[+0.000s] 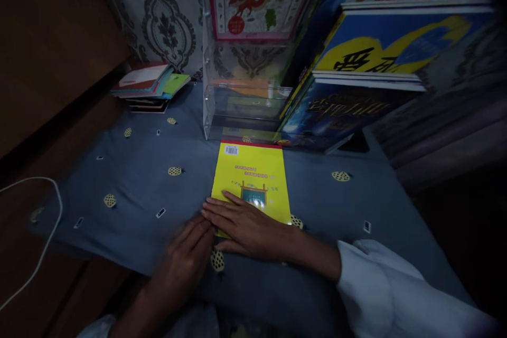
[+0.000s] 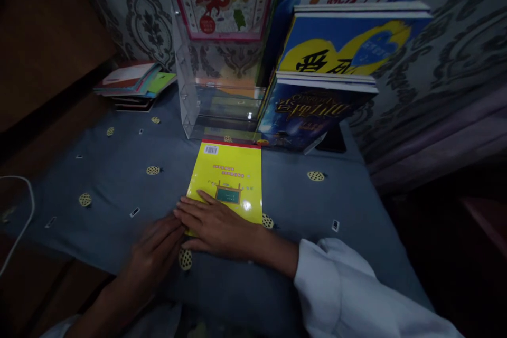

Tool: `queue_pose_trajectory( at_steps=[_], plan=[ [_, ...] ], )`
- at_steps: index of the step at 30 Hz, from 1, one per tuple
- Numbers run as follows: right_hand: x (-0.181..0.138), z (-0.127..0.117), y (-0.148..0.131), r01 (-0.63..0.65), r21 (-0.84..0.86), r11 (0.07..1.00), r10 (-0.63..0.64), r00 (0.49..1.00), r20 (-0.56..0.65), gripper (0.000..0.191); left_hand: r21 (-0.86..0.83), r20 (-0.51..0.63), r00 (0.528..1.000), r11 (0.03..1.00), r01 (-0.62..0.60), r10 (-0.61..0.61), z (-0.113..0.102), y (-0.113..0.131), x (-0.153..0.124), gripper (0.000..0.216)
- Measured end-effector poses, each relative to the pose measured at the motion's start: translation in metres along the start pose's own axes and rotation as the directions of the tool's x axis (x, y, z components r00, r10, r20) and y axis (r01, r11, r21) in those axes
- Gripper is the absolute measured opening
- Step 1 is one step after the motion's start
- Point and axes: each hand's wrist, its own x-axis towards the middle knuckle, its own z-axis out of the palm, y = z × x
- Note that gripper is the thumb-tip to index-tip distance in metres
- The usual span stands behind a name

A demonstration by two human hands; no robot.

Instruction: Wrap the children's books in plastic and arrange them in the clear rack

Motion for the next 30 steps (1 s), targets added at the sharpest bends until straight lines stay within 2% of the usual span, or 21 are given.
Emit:
queue_pose_trajectory(
  at_steps=[6,11,16,23,30],
  plan=[
    [0.0,-0.008,0.005,-0.012,0.062,0.998,0.014,1.0,-0.026,0.063,-0.042,0.044,0.999,0.999,0.027,-0.025,-0.001,-0.003,0.016,0.02],
    [0.003,-0.011,0.008,-0.065,-0.008,0.998,0.064,0.998,-0.02,0.061,0.002,0.041,0.999,1.0,0.027,-0.027,0.004,-0.006,0.022,0.019],
    [0.007,-0.011,0.016,-0.065,-0.063,0.996,0.064,0.998,-0.019,0.061,0.017,0.133,0.99,0.999,0.035,-0.037,0.003,-0.007,0.024,0.019],
    [0.012,-0.014,0.029,-0.105,-0.083,0.991,0.103,0.994,-0.028,0.068,0.015,0.183,0.983,1.0,0.017,-0.02,-0.002,-0.013,0.035,0.028],
    [0.013,-0.022,0.033,-0.109,-0.07,0.992,0.106,0.994,-0.039,0.066,-0.021,0.319,0.947,0.999,-0.042,0.047,-0.014,-0.026,0.057,0.013]
  ],
)
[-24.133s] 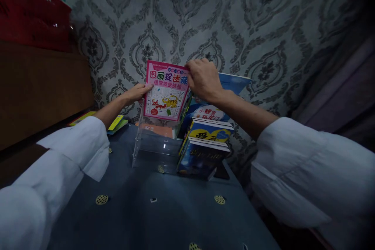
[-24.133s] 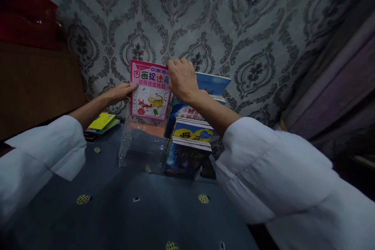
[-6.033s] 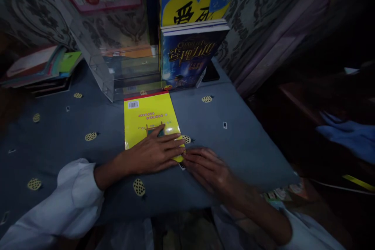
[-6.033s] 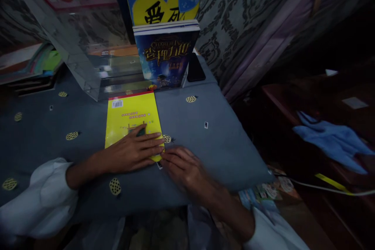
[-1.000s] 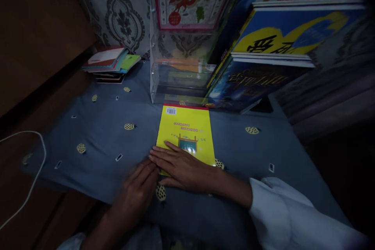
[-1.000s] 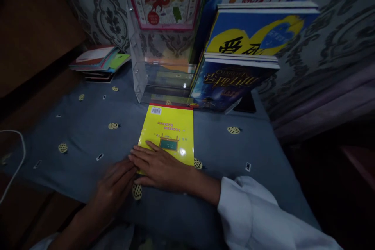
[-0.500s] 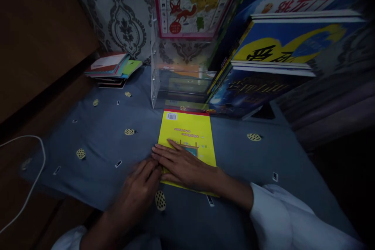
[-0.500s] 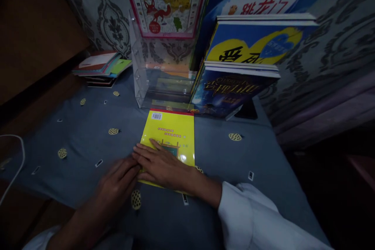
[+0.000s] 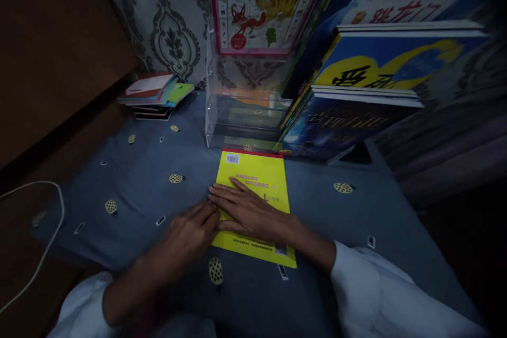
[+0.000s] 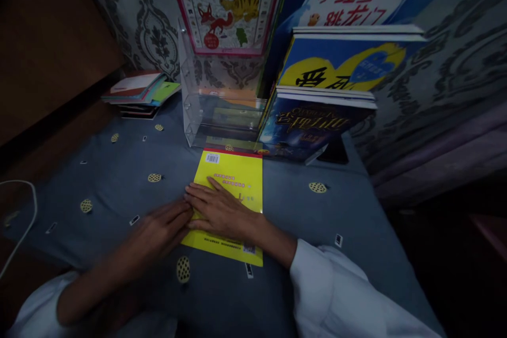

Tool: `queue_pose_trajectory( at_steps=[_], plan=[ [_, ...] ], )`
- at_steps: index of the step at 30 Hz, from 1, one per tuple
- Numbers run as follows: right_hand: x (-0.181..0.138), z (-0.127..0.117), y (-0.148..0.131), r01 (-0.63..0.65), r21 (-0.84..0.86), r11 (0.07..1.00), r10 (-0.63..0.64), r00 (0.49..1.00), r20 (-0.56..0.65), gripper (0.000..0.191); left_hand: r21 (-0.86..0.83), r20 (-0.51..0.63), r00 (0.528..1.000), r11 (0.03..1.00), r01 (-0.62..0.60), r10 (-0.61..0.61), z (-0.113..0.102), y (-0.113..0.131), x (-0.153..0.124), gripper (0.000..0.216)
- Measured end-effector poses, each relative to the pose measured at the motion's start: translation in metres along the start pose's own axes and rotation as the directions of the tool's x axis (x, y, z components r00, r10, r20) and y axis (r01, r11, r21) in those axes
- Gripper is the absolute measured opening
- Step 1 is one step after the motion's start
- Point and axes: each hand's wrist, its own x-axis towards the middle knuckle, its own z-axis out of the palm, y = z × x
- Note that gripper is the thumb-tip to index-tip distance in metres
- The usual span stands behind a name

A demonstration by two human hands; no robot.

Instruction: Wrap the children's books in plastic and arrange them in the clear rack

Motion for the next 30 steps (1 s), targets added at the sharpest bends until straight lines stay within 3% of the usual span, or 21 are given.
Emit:
queue_pose_trajectory(
  at_steps=[4,13,24,30],
  plan=[
    [0.001,-0.003,0.005,-0.012,0.004,1.0,0.012,1.0,-0.004,0.068,-0.004,0.029,0.996,0.997,-0.079,0.079,-0.005,-0.016,0.015,0.009],
    [0.005,-0.004,0.017,-0.034,-0.003,0.999,0.033,0.998,-0.049,0.068,0.099,-0.06,0.986,0.984,-0.149,0.155,0.007,-0.035,0.026,0.017],
    [0.016,-0.007,0.04,-0.05,-0.028,0.998,0.048,0.997,-0.056,0.072,0.072,-0.089,0.992,0.994,-0.081,0.087,0.013,-0.039,0.031,0.024],
    [0.022,-0.008,0.054,-0.079,-0.059,0.995,0.074,0.994,-0.078,0.069,0.092,-0.028,0.997,0.993,-0.072,0.074,0.012,-0.048,0.036,0.038]
  ],
)
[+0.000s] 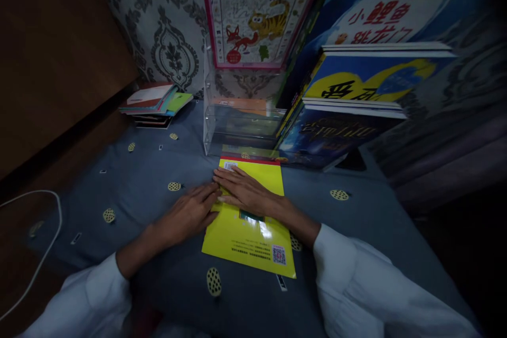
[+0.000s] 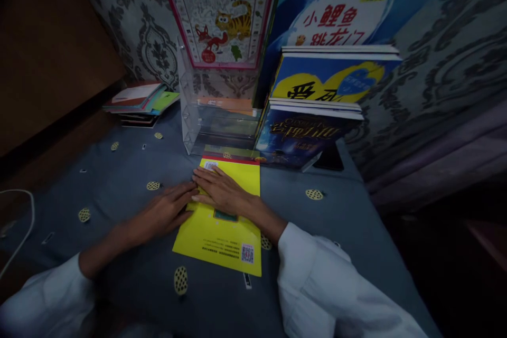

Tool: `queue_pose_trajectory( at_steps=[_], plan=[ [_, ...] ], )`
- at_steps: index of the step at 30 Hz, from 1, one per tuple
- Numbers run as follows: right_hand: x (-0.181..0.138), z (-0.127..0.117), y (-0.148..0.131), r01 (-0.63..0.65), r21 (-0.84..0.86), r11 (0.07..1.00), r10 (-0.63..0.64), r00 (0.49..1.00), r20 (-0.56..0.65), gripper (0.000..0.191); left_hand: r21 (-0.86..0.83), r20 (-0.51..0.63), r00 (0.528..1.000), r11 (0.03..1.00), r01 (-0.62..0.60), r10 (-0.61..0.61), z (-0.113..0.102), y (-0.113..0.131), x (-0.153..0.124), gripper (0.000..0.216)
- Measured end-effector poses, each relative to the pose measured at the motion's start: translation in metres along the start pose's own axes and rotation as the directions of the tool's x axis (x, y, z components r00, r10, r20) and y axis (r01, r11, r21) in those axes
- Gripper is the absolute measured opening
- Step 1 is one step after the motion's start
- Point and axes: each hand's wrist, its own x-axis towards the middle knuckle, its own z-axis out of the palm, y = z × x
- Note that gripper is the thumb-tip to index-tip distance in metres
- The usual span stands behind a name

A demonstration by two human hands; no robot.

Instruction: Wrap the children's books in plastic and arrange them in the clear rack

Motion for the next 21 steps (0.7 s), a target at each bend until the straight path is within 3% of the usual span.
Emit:
queue_pose_trajectory(
  at_steps=[6,21],
  plan=[
    [0.008,-0.004,0.008,-0.066,-0.053,0.996,0.065,0.998,-0.028,0.066,-0.001,0.039,0.999,1.0,0.002,-0.002,0.0,-0.009,0.01,0.033],
    [0.017,0.0,0.025,-0.153,-0.091,0.984,0.145,0.985,-0.092,0.055,-0.11,0.096,0.995,0.994,-0.02,0.031,0.008,-0.033,0.018,0.059]
  ],
)
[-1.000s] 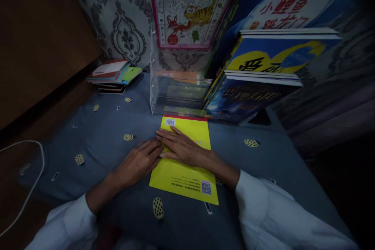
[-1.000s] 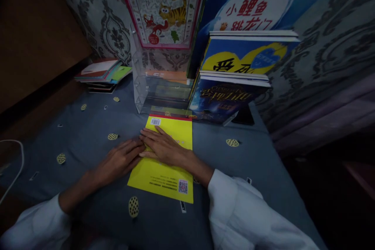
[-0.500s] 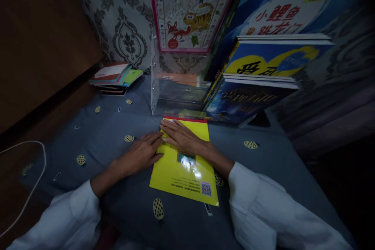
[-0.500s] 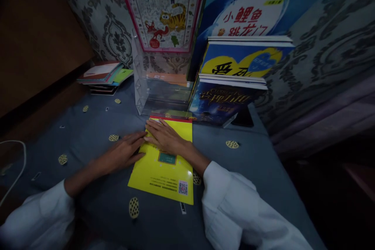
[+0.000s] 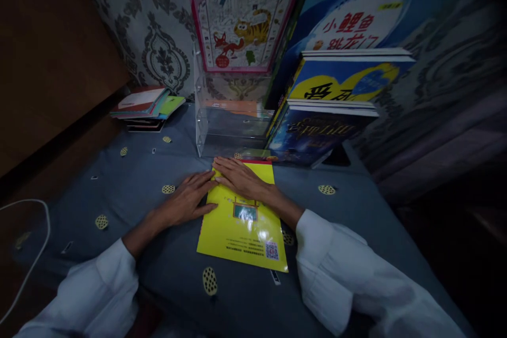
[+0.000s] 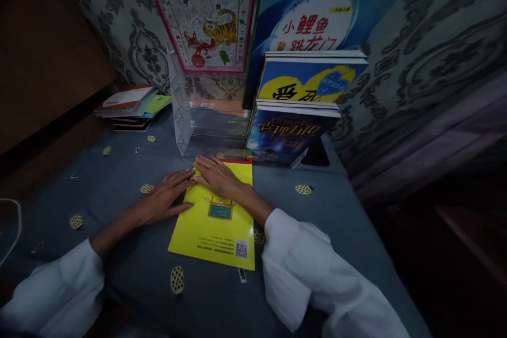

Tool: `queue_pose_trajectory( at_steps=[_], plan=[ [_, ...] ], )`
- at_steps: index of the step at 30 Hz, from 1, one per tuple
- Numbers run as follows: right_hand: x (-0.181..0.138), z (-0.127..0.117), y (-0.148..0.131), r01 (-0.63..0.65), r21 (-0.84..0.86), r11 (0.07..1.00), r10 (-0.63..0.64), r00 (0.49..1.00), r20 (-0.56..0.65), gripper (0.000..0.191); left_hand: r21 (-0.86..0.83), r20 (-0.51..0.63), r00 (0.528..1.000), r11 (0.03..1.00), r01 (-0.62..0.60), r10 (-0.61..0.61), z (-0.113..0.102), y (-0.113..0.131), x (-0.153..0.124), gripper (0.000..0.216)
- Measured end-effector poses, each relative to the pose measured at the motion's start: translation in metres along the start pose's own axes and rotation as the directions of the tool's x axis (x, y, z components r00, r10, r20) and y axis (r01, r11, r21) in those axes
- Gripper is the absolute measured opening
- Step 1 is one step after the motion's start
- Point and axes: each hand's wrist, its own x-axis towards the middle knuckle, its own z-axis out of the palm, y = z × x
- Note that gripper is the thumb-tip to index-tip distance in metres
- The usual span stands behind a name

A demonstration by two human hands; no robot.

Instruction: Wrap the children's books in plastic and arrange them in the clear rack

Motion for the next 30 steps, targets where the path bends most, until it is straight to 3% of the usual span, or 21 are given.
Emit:
queue_pose_trajectory(
  at_steps=[6,17,22,30],
  plan=[
    [-0.028,-0.003,0.015,0.005,0.026,1.0,-0.003,0.998,-0.064,0.056,-0.012,0.038,0.999,1.0,0.023,-0.023,0.0,-0.003,0.001,0.059],
    [-0.102,-0.008,0.052,-0.136,0.061,0.989,0.143,0.982,-0.126,0.054,-0.028,0.034,0.999,0.999,0.038,-0.037,0.003,-0.004,-0.001,0.06],
    [-0.127,-0.003,0.04,-0.191,-0.012,0.982,0.186,0.968,-0.169,0.054,-0.026,0.032,0.999,0.999,0.028,-0.027,0.004,-0.006,-0.001,0.059],
    [-0.161,0.006,0.005,-0.165,-0.139,0.976,0.144,0.978,-0.148,0.055,-0.01,0.078,0.997,1.0,-0.019,0.019,-0.002,0.004,-0.008,0.06]
  ],
)
